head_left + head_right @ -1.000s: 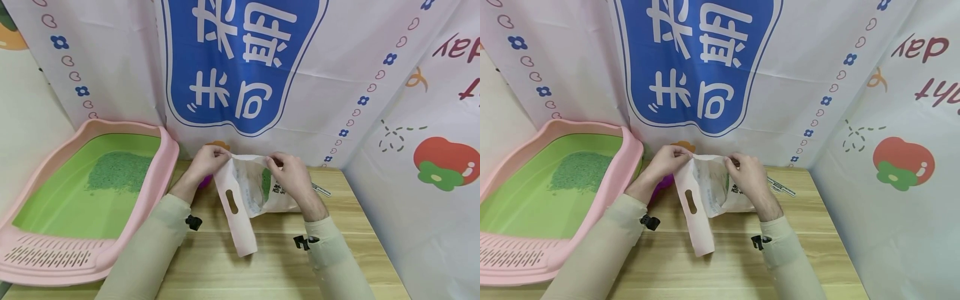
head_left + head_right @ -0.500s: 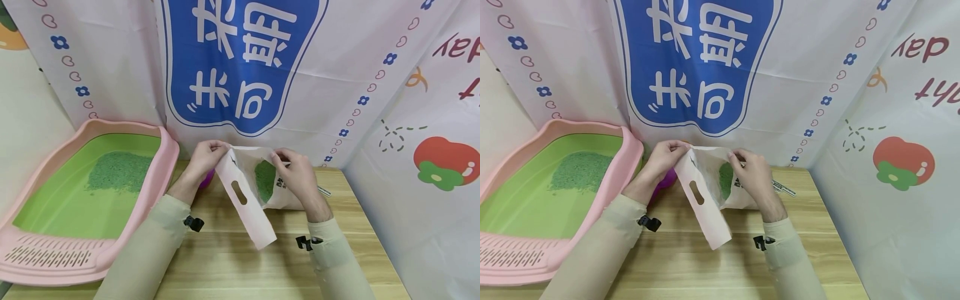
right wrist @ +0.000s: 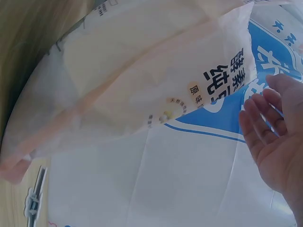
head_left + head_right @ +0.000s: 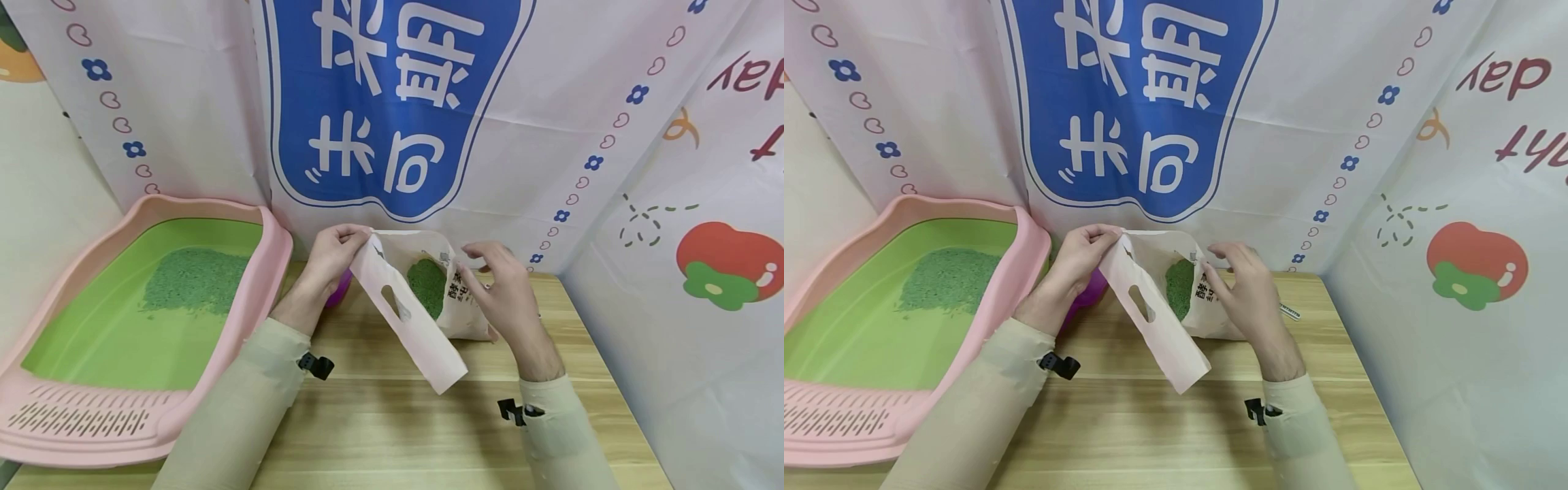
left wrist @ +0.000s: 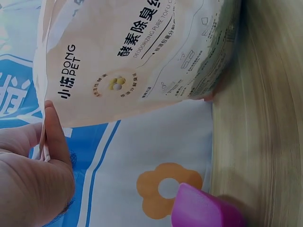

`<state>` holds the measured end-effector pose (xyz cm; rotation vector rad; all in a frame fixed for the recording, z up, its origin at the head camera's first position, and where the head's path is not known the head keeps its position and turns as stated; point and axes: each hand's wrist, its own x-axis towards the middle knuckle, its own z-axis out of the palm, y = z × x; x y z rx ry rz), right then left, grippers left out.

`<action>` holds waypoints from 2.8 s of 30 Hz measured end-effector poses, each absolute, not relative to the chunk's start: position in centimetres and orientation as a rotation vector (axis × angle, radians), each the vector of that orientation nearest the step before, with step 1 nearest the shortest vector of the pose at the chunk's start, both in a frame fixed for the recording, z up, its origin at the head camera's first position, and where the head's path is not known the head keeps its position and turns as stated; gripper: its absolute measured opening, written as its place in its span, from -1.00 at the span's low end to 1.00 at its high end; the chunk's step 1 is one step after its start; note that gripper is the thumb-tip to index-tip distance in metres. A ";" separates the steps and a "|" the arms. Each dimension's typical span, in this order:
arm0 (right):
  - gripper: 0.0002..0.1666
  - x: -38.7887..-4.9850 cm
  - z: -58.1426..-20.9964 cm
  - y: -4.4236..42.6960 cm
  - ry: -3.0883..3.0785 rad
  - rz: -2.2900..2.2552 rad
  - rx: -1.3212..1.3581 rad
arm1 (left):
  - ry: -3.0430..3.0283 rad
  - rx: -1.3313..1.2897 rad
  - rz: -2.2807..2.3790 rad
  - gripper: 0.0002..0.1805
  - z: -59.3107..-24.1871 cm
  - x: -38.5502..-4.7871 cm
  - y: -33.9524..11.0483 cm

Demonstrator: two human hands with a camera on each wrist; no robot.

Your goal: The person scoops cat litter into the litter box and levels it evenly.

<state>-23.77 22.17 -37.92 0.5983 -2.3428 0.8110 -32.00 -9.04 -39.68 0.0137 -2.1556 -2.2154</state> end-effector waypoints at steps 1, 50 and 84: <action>-0.65 -23.6 -38.1 22.3 -2.334 0.776 0.624 | -2.157 0.014 -2.216 -0.66 -39.7 -32.0 -9.1; -0.64 -23.9 -42.3 25.3 -2.088 0.462 1.026 | -2.158 -0.019 -2.203 -0.65 -39.2 -31.8 -9.6; -0.86 -24.8 -41.0 27.1 -2.063 1.447 0.328 | -2.037 -0.188 -2.181 -0.62 -33.1 -28.1 -11.2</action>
